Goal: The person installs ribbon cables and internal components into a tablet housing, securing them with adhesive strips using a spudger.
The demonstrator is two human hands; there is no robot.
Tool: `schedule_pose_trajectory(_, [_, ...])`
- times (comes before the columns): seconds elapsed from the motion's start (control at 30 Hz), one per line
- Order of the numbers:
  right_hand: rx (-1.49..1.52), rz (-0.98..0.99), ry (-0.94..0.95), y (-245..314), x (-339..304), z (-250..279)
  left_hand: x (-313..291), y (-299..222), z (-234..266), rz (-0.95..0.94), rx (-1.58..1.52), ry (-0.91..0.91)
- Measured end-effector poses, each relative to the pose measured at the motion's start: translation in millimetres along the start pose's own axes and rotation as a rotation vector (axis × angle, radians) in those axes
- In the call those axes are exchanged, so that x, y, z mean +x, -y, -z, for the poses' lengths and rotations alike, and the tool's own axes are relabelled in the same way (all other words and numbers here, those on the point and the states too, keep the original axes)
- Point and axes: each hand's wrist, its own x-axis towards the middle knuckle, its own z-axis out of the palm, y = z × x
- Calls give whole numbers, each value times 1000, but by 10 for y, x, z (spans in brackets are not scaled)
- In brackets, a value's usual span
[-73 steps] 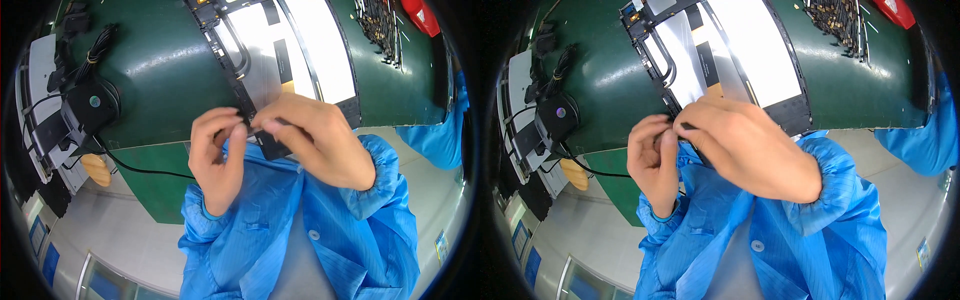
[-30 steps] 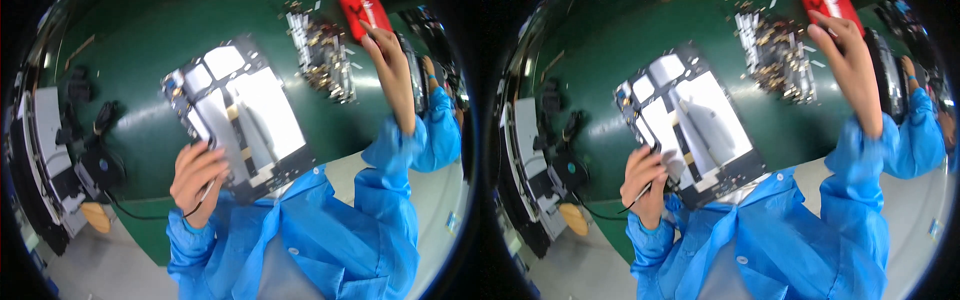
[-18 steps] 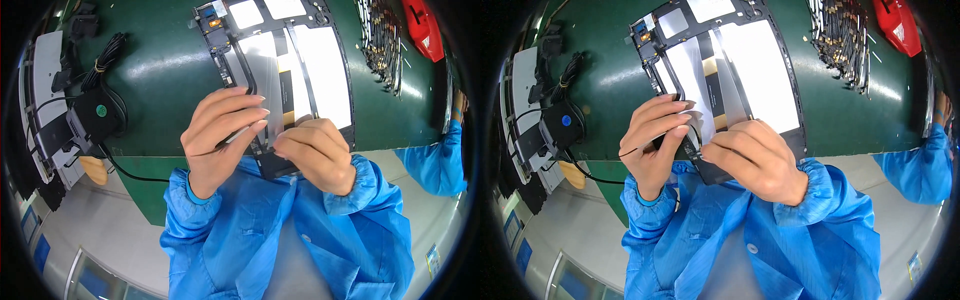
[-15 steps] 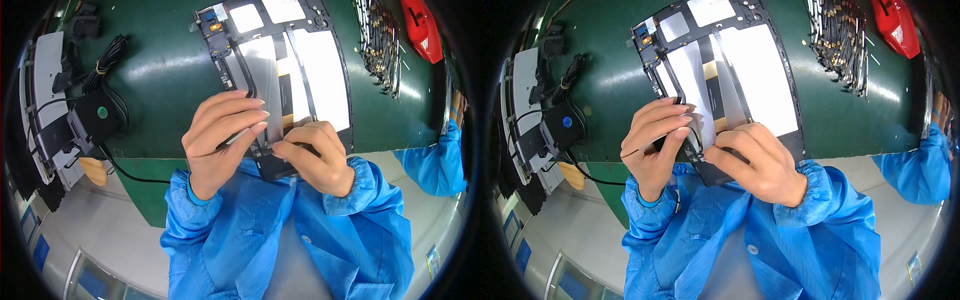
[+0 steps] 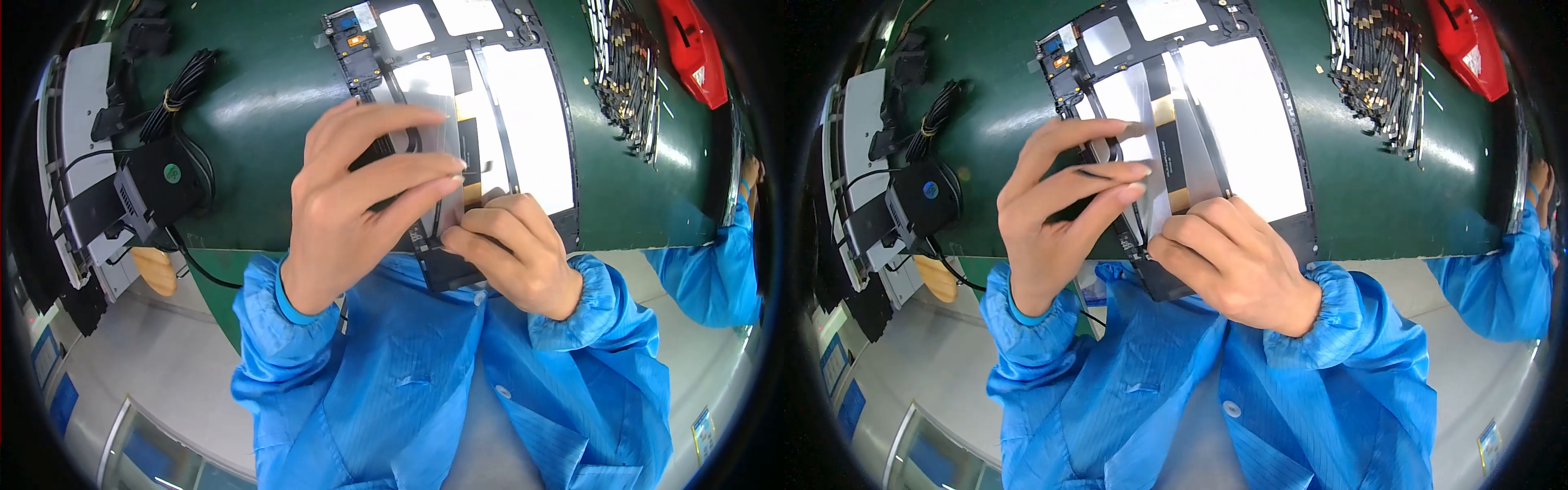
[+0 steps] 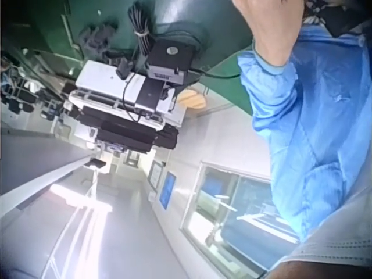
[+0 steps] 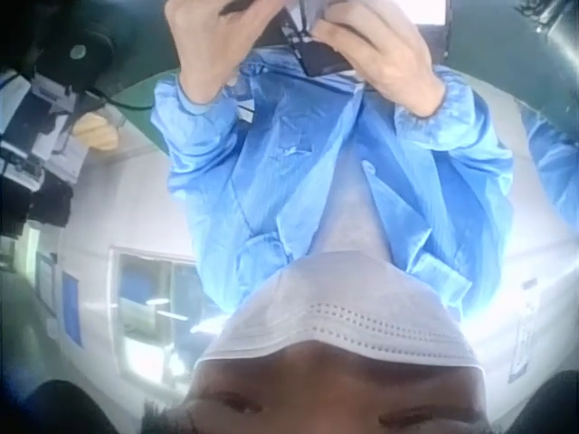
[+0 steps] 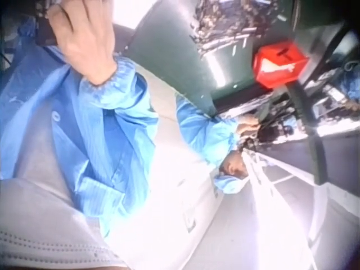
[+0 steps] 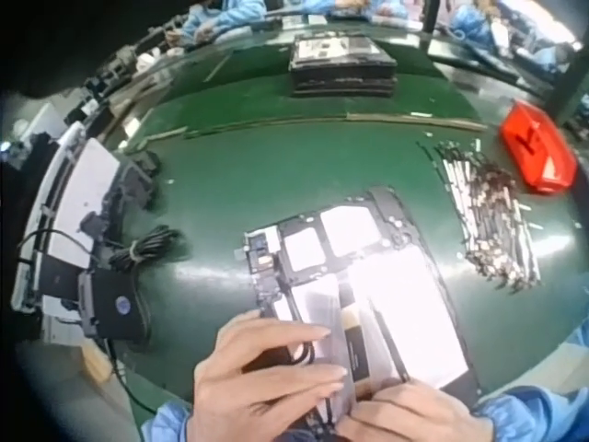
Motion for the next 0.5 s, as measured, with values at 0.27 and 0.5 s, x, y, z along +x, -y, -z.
schedule_pose_trajectory(0.27, [-8,-17,15,22,-5,-8,123,178,-28,-83,67,83])
schedule_pose_trajectory(0.5, [-14,-14,-7,28,4,3,139,163,-31,-72,86,83])
